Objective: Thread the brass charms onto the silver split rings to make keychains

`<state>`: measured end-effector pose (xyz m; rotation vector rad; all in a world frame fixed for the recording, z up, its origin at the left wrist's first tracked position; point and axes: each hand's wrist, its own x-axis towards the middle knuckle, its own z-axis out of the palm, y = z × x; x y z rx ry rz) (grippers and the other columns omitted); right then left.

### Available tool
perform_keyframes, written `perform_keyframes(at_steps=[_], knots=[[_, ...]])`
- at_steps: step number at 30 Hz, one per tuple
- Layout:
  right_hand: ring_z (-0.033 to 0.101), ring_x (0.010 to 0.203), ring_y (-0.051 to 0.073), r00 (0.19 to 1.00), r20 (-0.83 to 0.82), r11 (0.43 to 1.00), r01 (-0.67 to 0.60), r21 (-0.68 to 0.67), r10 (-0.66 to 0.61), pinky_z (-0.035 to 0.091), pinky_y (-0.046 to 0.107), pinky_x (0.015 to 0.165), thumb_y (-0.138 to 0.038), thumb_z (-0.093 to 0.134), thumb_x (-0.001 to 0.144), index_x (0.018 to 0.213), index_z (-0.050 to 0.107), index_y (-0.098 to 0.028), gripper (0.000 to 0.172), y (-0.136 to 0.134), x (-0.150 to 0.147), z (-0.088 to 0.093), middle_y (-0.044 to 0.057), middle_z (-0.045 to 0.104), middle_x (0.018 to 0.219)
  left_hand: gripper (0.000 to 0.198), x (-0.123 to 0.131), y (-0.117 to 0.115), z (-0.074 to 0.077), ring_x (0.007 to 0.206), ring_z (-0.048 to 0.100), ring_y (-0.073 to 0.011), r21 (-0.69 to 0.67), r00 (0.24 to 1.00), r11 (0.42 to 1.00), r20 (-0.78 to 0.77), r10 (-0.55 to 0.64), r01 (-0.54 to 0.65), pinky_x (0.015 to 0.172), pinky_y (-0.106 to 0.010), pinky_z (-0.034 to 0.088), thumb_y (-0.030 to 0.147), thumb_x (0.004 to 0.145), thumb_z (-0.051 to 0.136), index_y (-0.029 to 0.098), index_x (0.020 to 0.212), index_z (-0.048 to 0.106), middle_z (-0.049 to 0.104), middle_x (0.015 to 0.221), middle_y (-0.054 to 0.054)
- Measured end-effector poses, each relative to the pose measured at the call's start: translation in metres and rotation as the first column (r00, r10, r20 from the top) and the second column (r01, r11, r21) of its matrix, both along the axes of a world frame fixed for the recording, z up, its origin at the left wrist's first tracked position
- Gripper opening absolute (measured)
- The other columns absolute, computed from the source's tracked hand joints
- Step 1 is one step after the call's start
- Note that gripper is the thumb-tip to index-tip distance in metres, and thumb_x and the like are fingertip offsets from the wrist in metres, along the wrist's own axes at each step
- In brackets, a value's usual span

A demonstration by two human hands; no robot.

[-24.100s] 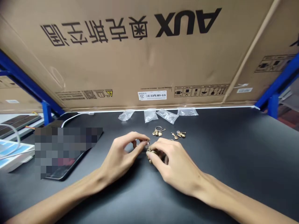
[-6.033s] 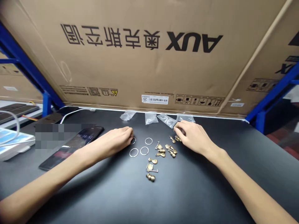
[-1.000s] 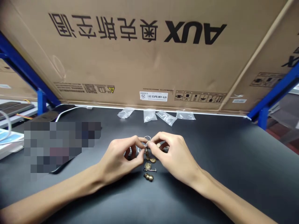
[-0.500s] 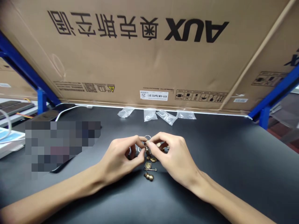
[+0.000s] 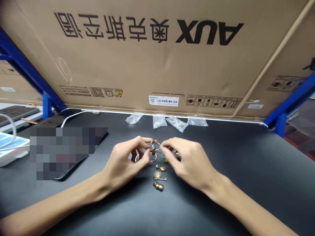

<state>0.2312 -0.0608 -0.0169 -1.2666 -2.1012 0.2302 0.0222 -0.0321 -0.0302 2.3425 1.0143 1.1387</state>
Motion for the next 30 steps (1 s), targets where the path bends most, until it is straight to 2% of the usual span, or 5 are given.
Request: perform_keyframes(at_steps=[5, 15, 20, 25, 30], knots=[[0.070, 0.084, 0.023, 0.928, 0.313, 0.978, 0.211, 0.003, -0.201, 0.051, 0.034, 0.074, -0.032, 0.051, 0.094, 0.097, 0.073, -0.025, 0.023, 0.025, 0.040, 0.003, 0.003, 0.076, 0.098, 0.009, 0.000, 0.003, 0.002, 0.052, 0.048, -0.0041, -0.069, 1.000, 0.998, 0.020, -0.008, 0.009, 0.052, -0.019, 0.044, 0.010, 0.079, 0.057, 0.018, 0.077, 0.055, 0.074, 0.097, 0.001], [0.068, 0.077, 0.020, 0.871, 0.462, 0.980, 0.196, -0.018, -0.166, 0.045, 0.029, 0.062, -0.028, 0.054, 0.093, 0.087, 0.071, -0.025, 0.018, 0.031, 0.046, -0.011, 0.002, 0.073, 0.087, 0.016, -0.002, 0.007, 0.008, 0.067, 0.063, -0.0107, -0.448, 0.980, 0.886, 0.194, -0.032, 0.118, 0.056, -0.023, 0.048, 0.033, 0.089, 0.058, 0.018, 0.084, 0.059, 0.073, 0.100, -0.003], [0.067, 0.077, 0.021, 0.880, 0.448, 0.984, 0.176, -0.002, -0.157, 0.045, 0.029, 0.061, -0.025, 0.051, 0.094, 0.087, 0.068, -0.022, 0.019, 0.030, 0.042, -0.014, 0.004, 0.073, 0.088, 0.018, 0.000, 0.009, 0.006, 0.070, 0.063, -0.0128, -0.492, 0.972, 0.857, 0.231, -0.045, 0.157, 0.057, -0.023, 0.050, 0.036, 0.089, 0.058, 0.018, 0.087, 0.060, 0.072, 0.096, -0.004], [0.069, 0.080, 0.019, 0.992, 0.077, 0.983, 0.106, -0.148, -0.095, 0.054, 0.030, 0.074, -0.031, 0.054, 0.093, 0.091, 0.068, -0.023, 0.016, 0.021, 0.030, -0.001, 0.002, 0.074, 0.091, 0.014, 0.000, 0.007, 0.007, 0.064, 0.060, -0.0109, -0.409, 0.989, 0.907, 0.144, -0.046, 0.102, 0.055, -0.023, 0.047, 0.030, 0.088, 0.057, 0.017, 0.084, 0.060, 0.073, 0.099, -0.005], [0.071, 0.078, 0.019, 0.954, -0.301, 0.937, -0.111, -0.331, 0.007, 0.057, 0.031, 0.074, -0.037, 0.058, 0.091, 0.089, 0.068, -0.022, 0.018, 0.005, 0.008, 0.010, 0.002, 0.075, 0.088, 0.007, -0.001, 0.004, 0.004, 0.054, 0.047, -0.0067, -0.251, 0.992, 0.960, -0.007, -0.129, 0.123, 0.055, -0.022, 0.043, 0.020, 0.087, 0.055, 0.019, 0.084, 0.061, 0.072, 0.090, 0.000]])
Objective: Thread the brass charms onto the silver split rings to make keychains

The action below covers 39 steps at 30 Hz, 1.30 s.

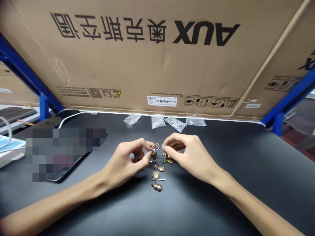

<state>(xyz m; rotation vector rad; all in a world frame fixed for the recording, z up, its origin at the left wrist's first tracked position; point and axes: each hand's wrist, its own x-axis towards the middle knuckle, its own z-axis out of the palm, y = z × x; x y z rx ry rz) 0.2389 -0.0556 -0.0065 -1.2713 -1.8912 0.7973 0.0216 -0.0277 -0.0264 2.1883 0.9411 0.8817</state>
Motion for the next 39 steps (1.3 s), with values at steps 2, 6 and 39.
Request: perform_keyframes(at_steps=[2, 6, 39], knots=[[0.071, 0.078, 0.019, 0.999, -0.026, 0.999, -0.026, -0.023, 0.026, 0.057, 0.030, 0.074, -0.036, 0.060, 0.091, 0.089, 0.069, -0.023, 0.017, -0.005, -0.006, 0.001, 0.001, 0.075, 0.087, 0.007, 0.000, 0.000, -0.003, 0.053, 0.046, -0.0070, 0.053, 0.999, 0.998, -0.045, -0.023, 0.025, 0.055, -0.022, 0.043, 0.021, 0.087, 0.055, 0.019, 0.087, 0.061, 0.071, 0.085, 0.001], [0.071, 0.078, 0.017, 1.000, -0.006, 1.000, -0.028, 0.002, 0.028, 0.056, 0.027, 0.074, -0.032, 0.060, 0.091, 0.091, 0.071, -0.025, 0.013, -0.012, -0.013, 0.000, -0.001, 0.076, 0.087, 0.006, -0.001, -0.001, -0.007, 0.053, 0.045, -0.0080, 0.123, 0.994, 0.991, -0.102, -0.036, 0.049, 0.055, -0.022, 0.042, 0.021, 0.088, 0.055, 0.020, 0.089, 0.060, 0.069, 0.083, 0.000], [0.069, 0.076, 0.015, 0.985, 0.172, 0.953, -0.048, 0.299, -0.004, 0.054, 0.026, 0.072, -0.023, 0.062, 0.091, 0.094, 0.070, -0.022, 0.009, -0.011, -0.010, -0.004, 0.000, 0.074, 0.089, 0.009, -0.005, 0.002, 0.000, 0.060, 0.064, -0.0077, 0.302, 0.996, 0.949, 0.006, 0.090, -0.088, 0.058, -0.018, 0.047, 0.020, 0.094, 0.056, 0.020, 0.090, 0.065, 0.072, 0.074, 0.004]])
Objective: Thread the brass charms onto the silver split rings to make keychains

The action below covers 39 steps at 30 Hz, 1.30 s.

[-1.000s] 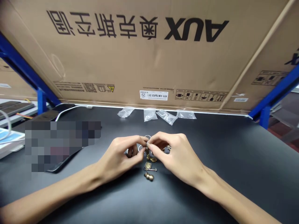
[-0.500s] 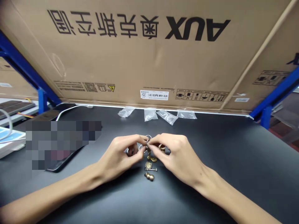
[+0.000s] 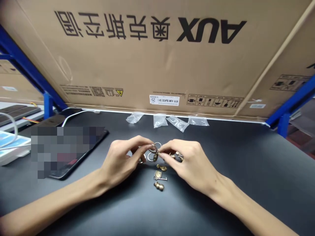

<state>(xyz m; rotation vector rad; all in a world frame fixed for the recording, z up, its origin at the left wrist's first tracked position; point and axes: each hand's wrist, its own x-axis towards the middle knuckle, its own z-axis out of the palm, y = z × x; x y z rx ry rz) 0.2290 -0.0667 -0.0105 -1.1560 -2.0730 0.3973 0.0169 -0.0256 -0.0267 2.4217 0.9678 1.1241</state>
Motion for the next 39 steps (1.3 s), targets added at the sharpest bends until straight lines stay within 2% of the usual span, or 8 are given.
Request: perform_keyframes(at_steps=[6, 11, 16, 20, 23, 26, 34, 39], knots=[[0.067, 0.068, 0.012, 0.993, -0.112, 0.998, 0.034, -0.050, -0.039, 0.053, 0.023, 0.069, -0.019, 0.063, 0.088, 0.086, 0.068, -0.022, 0.006, -0.005, -0.014, -0.006, -0.003, 0.073, 0.079, 0.019, 0.000, -0.002, -0.005, 0.060, 0.066, -0.0095, 0.108, 0.992, 0.994, -0.121, 0.020, -0.006, 0.057, -0.020, 0.048, 0.016, 0.096, 0.047, 0.022, 0.111, 0.058, 0.074, 0.079, 0.004], [0.066, 0.068, 0.013, 0.987, -0.143, 0.996, 0.068, -0.051, -0.074, 0.052, 0.024, 0.067, -0.020, 0.064, 0.087, 0.086, 0.068, -0.023, 0.005, -0.007, -0.013, -0.002, -0.003, 0.072, 0.076, 0.011, -0.003, 0.003, -0.006, 0.063, 0.066, -0.0103, 0.249, 0.982, 0.968, -0.187, 0.007, 0.040, 0.057, -0.020, 0.047, 0.022, 0.095, 0.053, 0.021, 0.094, 0.063, 0.073, 0.080, 0.002], [0.066, 0.067, 0.012, 0.987, -0.141, 0.997, 0.071, -0.030, -0.074, 0.051, 0.022, 0.067, -0.018, 0.064, 0.087, 0.085, 0.068, -0.023, 0.007, -0.007, -0.011, -0.001, -0.004, 0.071, 0.076, 0.018, -0.004, 0.004, -0.005, 0.077, 0.065, -0.0108, 0.355, 0.986, 0.934, -0.166, 0.022, 0.039, 0.060, -0.019, 0.049, 0.013, 0.090, 0.056, 0.021, 0.104, 0.065, 0.070, 0.097, -0.002], [0.066, 0.066, 0.013, 0.987, -0.138, 0.997, 0.079, -0.022, -0.081, 0.052, 0.024, 0.066, -0.020, 0.064, 0.087, 0.086, 0.069, -0.023, 0.005, -0.006, -0.011, -0.001, -0.003, 0.072, 0.076, 0.016, -0.007, 0.007, -0.006, 0.073, 0.061, -0.0112, 0.459, 0.986, 0.885, -0.169, 0.001, 0.078, 0.061, -0.021, 0.048, 0.014, 0.087, 0.062, 0.022, 0.100, 0.066, 0.070, 0.090, 0.000], [0.067, 0.066, 0.014, 0.990, -0.126, 0.998, 0.067, 0.016, -0.064, 0.052, 0.025, 0.065, -0.020, 0.065, 0.087, 0.085, 0.069, -0.022, 0.005, -0.006, -0.011, -0.004, -0.002, 0.072, 0.076, 0.004, -0.006, 0.008, -0.003, 0.073, 0.057, -0.0138, 0.391, 0.991, 0.921, -0.121, 0.050, 0.001, 0.063, -0.026, 0.046, 0.017, 0.088, 0.061, 0.019, 0.088, 0.065, 0.068, 0.084, -0.001], [0.067, 0.068, 0.014, 0.995, -0.101, 0.996, 0.030, 0.079, -0.022, 0.052, 0.025, 0.068, -0.018, 0.065, 0.087, 0.084, 0.068, -0.020, 0.004, -0.006, -0.012, -0.009, -0.001, 0.073, 0.078, 0.011, -0.004, 0.006, 0.000, 0.071, 0.052, -0.0153, 0.309, 0.989, 0.949, -0.102, 0.104, -0.068, 0.065, -0.029, 0.044, 0.020, 0.089, 0.058, 0.018, 0.079, 0.059, 0.065, 0.077, -0.001], [0.067, 0.066, 0.015, 0.997, -0.072, 0.989, 0.013, 0.148, -0.002, 0.052, 0.026, 0.063, -0.018, 0.064, 0.088, 0.085, 0.068, -0.019, 0.005, -0.007, -0.007, -0.009, 0.001, 0.072, 0.077, 0.026, -0.005, 0.004, 0.007, 0.064, 0.042, -0.0168, 0.295, 0.922, 0.953, -0.384, 0.048, 0.073, 0.055, -0.029, 0.033, 0.023, 0.094, 0.044, 0.020, 0.069, 0.049, 0.052, 0.067, -0.002], [0.066, 0.065, 0.013, 0.994, -0.110, 0.997, 0.004, 0.078, 0.005, 0.051, 0.025, 0.063, -0.019, 0.065, 0.087, 0.083, 0.068, -0.020, 0.006, -0.008, -0.011, -0.011, -0.001, 0.072, 0.075, 0.032, -0.002, -0.001, 0.006, 0.056, 0.039, -0.0136, 0.207, 0.938, 0.978, -0.336, 0.089, -0.019, 0.055, -0.029, 0.030, 0.022, 0.096, 0.040, 0.020, 0.064, 0.043, 0.048, 0.061, 0.001]])
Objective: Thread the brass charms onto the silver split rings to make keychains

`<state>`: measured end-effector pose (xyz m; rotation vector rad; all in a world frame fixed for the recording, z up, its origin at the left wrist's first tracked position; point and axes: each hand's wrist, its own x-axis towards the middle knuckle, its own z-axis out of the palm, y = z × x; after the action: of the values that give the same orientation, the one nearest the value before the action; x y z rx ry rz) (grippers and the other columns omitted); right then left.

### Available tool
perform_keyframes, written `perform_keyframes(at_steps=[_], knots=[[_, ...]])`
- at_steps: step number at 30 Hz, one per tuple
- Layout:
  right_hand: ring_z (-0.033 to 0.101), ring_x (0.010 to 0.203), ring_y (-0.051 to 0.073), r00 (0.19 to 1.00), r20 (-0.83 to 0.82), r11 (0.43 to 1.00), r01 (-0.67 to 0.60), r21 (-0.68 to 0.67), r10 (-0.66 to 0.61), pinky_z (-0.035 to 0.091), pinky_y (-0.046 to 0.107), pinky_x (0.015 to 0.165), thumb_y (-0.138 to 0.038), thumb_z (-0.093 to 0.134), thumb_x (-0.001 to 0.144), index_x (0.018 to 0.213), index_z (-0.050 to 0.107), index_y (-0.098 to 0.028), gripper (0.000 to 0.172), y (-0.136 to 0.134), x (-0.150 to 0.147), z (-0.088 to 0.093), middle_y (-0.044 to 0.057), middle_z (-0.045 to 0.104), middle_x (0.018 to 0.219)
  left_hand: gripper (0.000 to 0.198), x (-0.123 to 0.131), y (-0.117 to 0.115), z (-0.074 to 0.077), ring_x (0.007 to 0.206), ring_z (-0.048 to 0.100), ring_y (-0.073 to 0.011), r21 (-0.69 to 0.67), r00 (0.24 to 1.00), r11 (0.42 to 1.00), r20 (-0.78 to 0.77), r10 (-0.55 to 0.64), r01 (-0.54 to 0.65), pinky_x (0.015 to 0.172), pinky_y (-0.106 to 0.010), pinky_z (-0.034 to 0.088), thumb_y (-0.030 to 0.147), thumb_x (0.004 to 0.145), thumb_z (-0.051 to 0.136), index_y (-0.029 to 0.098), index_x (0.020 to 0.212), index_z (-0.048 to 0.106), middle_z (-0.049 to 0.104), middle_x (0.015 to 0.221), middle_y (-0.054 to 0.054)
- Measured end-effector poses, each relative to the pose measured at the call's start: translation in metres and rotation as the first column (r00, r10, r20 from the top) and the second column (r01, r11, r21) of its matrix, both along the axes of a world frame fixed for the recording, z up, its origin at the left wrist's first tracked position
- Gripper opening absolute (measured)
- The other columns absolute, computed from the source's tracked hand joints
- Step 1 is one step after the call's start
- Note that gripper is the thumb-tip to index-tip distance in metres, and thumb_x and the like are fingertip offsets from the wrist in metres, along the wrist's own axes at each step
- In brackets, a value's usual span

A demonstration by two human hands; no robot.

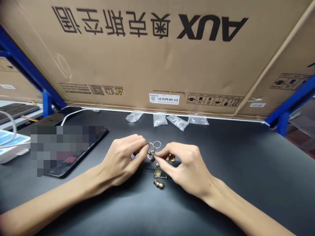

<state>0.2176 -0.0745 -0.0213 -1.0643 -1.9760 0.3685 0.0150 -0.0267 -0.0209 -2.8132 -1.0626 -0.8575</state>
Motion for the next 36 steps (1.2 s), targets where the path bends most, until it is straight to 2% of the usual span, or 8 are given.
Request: perform_keyframes(at_steps=[9, 12, 16, 22, 25, 28, 31, 36], knots=[[0.069, 0.081, 0.017, 0.984, -0.145, 0.959, 0.063, -0.277, -0.106, 0.055, 0.026, 0.068, -0.037, 0.068, 0.086, 0.103, 0.063, -0.023, 0.022, 0.002, -0.004, 0.001, 0.001, 0.073, 0.091, 0.032, 0.002, 0.000, -0.004, 0.055, 0.039, -0.0121, -0.126, 0.996, 0.992, 0.092, -0.015, 0.027, 0.057, -0.027, 0.032, 0.024, 0.098, 0.038, 0.020, 0.066, 0.042, 0.044, 0.062, 0.003], [0.068, 0.078, 0.016, 0.994, -0.077, 0.963, 0.055, -0.265, -0.078, 0.054, 0.027, 0.069, -0.035, 0.060, 0.092, 0.094, 0.068, -0.024, 0.013, 0.005, -0.002, 0.003, 0.000, 0.073, 0.091, 0.035, 0.003, 0.000, -0.002, 0.056, 0.041, -0.0117, -0.153, 0.996, 0.986, 0.072, -0.058, 0.069, 0.056, -0.026, 0.034, 0.025, 0.099, 0.038, 0.019, 0.066, 0.045, 0.046, 0.062, 0.003], [0.070, 0.080, 0.017, 0.975, -0.109, 0.958, 0.162, -0.236, -0.191, 0.055, 0.028, 0.071, -0.036, 0.059, 0.092, 0.091, 0.068, -0.023, 0.017, 0.016, 0.013, 0.007, 0.001, 0.074, 0.089, 0.034, 0.000, 0.010, -0.002, 0.063, 0.052, -0.0130, -0.158, 0.998, 0.987, 0.053, -0.013, 0.021, 0.063, -0.026, 0.042, 0.026, 0.100, 0.036, 0.018, 0.073, 0.054, 0.057, 0.068, 0.000], [0.073, 0.080, 0.021, 0.925, 0.163, 0.900, 0.373, -0.223, -0.343, 0.057, 0.031, 0.071, -0.037, 0.060, 0.088, 0.089, 0.071, -0.022, 0.019, 0.046, 0.059, 0.007, 0.003, 0.076, 0.088, 0.030, -0.012, 0.036, -0.009, 0.094, 0.063, -0.0182, -0.094, 0.985, 0.995, -0.162, -0.051, 0.036, 0.067, -0.026, 0.048, 0.024, 0.099, 0.044, 0.027, 0.123, 0.061, 0.065, 0.115, -0.006], [0.073, 0.077, 0.022, 0.863, 0.330, 0.874, 0.454, -0.173, -0.383, 0.056, 0.033, 0.069, -0.035, 0.059, 0.087, 0.092, 0.073, -0.024, 0.018, 0.055, 0.073, 0.001, 0.002, 0.077, 0.083, 0.032, -0.013, 0.039, -0.009, 0.098, 0.062, -0.0195, -0.067, 0.950, 0.994, -0.293, -0.104, 0.088, 0.062, -0.024, 0.047, 0.022, 0.097, 0.049, 0.030, 0.124, 0.063, 0.066, 0.116, -0.006], [0.071, 0.089, 0.028, 0.804, 0.353, 0.847, 0.529, -0.058, -0.478, 0.054, 0.042, 0.077, -0.029, 0.060, 0.085, 0.100, 0.072, -0.022, 0.021, 0.055, 0.074, -0.002, 0.007, 0.076, 0.096, 0.032, -0.008, 0.038, -0.005, 0.098, 0.062, -0.0198, -0.041, 0.920, 0.992, -0.369, -0.129, 0.123, 0.060, -0.024, 0.045, 0.010, 0.092, 0.051, 0.026, 0.115, 0.066, 0.068, 0.109, -0.007], [0.068, 0.096, 0.027, 0.806, 0.350, 0.862, 0.506, 0.013, -0.478, 0.051, 0.042, 0.084, -0.025, 0.056, 0.087, 0.103, 0.070, -0.022, 0.021, 0.050, 0.063, 0.000, 0.007, 0.073, 0.106, 0.027, 0.000, 0.035, 0.001, 0.086, 0.062, -0.0194, 0.022, 0.865, 0.990, -0.490, -0.111, 0.139, 0.057, -0.024, 0.042, 0.001, 0.089, 0.049, 0.017, 0.102, 0.066, 0.067, 0.100, -0.009], [0.066, 0.090, 0.022, 0.881, 0.356, 0.950, 0.304, 0.074, -0.310, 0.049, 0.038, 0.084, -0.022, 0.051, 0.092, 0.097, 0.068, -0.022, 0.017, 0.036, 0.038, 0.001, 0.004, 0.072, 0.098, 0.024, 0.003, 0.038, 0.004, 0.069, 0.056, -0.0167, 0.091, 0.842, 0.980, -0.529, -0.103, 0.177, 0.054, -0.025, 0.039, -0.001, 0.089, 0.046, 0.016, 0.096, 0.061, 0.064, 0.091, -0.007]])
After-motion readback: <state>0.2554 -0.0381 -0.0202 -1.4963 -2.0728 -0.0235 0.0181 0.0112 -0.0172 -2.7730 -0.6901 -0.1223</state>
